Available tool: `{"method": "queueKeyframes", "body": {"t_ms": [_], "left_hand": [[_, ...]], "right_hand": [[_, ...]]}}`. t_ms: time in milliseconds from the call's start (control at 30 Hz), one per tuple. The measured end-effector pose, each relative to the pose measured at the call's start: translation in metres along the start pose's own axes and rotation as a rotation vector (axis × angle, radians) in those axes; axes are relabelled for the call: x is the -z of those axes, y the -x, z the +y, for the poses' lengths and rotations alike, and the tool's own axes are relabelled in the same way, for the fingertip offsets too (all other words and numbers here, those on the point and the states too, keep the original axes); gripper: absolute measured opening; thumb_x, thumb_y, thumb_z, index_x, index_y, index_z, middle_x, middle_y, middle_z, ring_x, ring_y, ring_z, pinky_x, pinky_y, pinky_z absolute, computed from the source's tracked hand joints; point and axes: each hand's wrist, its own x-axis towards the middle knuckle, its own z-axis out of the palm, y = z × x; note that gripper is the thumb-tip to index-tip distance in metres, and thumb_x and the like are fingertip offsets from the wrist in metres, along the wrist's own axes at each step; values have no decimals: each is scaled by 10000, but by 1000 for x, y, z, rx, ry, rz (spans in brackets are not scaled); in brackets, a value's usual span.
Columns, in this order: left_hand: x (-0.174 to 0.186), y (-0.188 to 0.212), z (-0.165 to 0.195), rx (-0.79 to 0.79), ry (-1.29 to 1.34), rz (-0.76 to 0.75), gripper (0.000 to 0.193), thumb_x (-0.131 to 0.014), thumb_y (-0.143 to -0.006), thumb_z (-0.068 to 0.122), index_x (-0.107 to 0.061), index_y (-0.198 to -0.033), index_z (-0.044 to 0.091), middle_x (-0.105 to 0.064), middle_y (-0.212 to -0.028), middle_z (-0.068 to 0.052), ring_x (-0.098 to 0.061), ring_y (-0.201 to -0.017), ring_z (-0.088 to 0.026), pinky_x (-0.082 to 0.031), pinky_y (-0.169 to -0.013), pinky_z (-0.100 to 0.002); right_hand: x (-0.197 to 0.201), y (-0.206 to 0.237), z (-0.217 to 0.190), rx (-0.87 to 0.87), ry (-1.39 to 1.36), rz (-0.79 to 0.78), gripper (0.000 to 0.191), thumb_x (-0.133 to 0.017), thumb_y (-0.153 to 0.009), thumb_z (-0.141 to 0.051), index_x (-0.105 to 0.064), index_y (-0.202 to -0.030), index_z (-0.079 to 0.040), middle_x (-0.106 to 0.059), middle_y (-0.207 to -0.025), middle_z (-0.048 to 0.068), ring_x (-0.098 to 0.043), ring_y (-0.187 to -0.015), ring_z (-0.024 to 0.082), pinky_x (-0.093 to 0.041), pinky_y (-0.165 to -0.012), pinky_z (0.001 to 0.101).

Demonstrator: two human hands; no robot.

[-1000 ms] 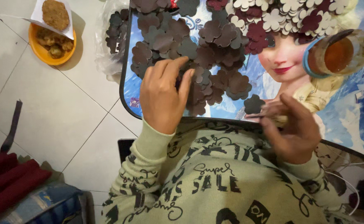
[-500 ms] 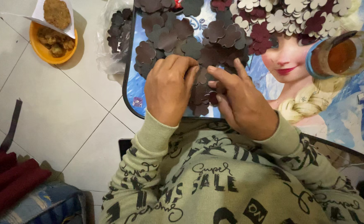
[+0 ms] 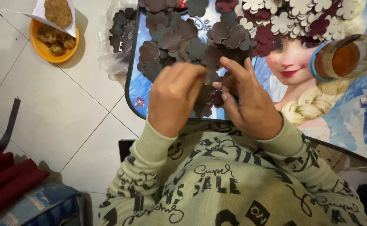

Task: The person sits on the floor and assembles flower-shaped cutout pieces on their lap, picking up pieces one at a time and pressing them together into layered flower shapes, placing finished flowers on the mat among a large pile of cutouts.

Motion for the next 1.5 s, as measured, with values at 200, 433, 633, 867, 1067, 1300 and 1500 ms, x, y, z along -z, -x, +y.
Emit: {"method": "queueKeyframes", "body": {"t_ms": [200,433,633,867,1067,1300,1500], "left_hand": [[-3,3,0,30,-104,-127,198,-811,-875,169,-681,-978,60,-655,-957,-92,-647,-861,-314,-522,-745,-428],[-8,-9,-4,-29,-205,-200,248,-833,-814,189,-637,-890,57,-619,-888,-110,-655,-850,-315,-536,-728,-430],[-6,-14,-4,-37,-224,-222,221,-809,-812,191,-649,-884,57,-620,-875,-110,-658,-830,-318,-524,-689,-449],[-11,-15,-6,-30,-226,-221,115,-753,-894,161,-666,-880,87,-626,-874,-92,-663,-819,-311,-523,-712,-454],[11,-1,-5,-74,-60,-191,152,-772,-898,119,-672,-1002,73,-645,-974,-84,-618,-911,-315,-501,-776,-441],[21,23,5,-51,-101,-239,283,-810,-801,126,-659,-1033,67,-637,-1028,-86,-603,-966,-299,-482,-833,-434],[25,26,-3,-89,-124,-236,278,-816,-801,155,-663,-1016,68,-643,-1023,-78,-609,-985,-284,-478,-851,-427]], "right_hand": [[-3,0,3,1,16,1,697,-597,-970,62,-281,-1580,-53,-615,-905,15,-723,-942,191,-184,-1322,618],[-4,0,4,0,21,1,701,-598,-962,63,-280,-1577,-50,-621,-908,10,-717,-939,198,-169,-1321,622],[-6,1,4,12,5,17,687,-585,-973,75,-278,-1576,-48,-586,-875,4,-741,-995,183,-149,-1328,630],[-6,4,6,6,7,24,691,-594,-963,73,-291,-1573,-40,-594,-886,12,-733,-986,188,-153,-1333,624],[-5,2,7,0,-2,13,697,-589,-961,76,-281,-1576,-35,-608,-895,15,-747,-1015,197,-136,-1331,617],[-4,3,1,-16,-14,-18,723,-582,-961,80,-259,-1597,-43,-620,-924,12,-751,-1085,201,-139,-1341,590],[-7,0,-3,-19,-6,-20,727,-588,-964,82,-253,-1596,-51,-603,-892,-6,-751,-1054,178,-125,-1342,590]]}}
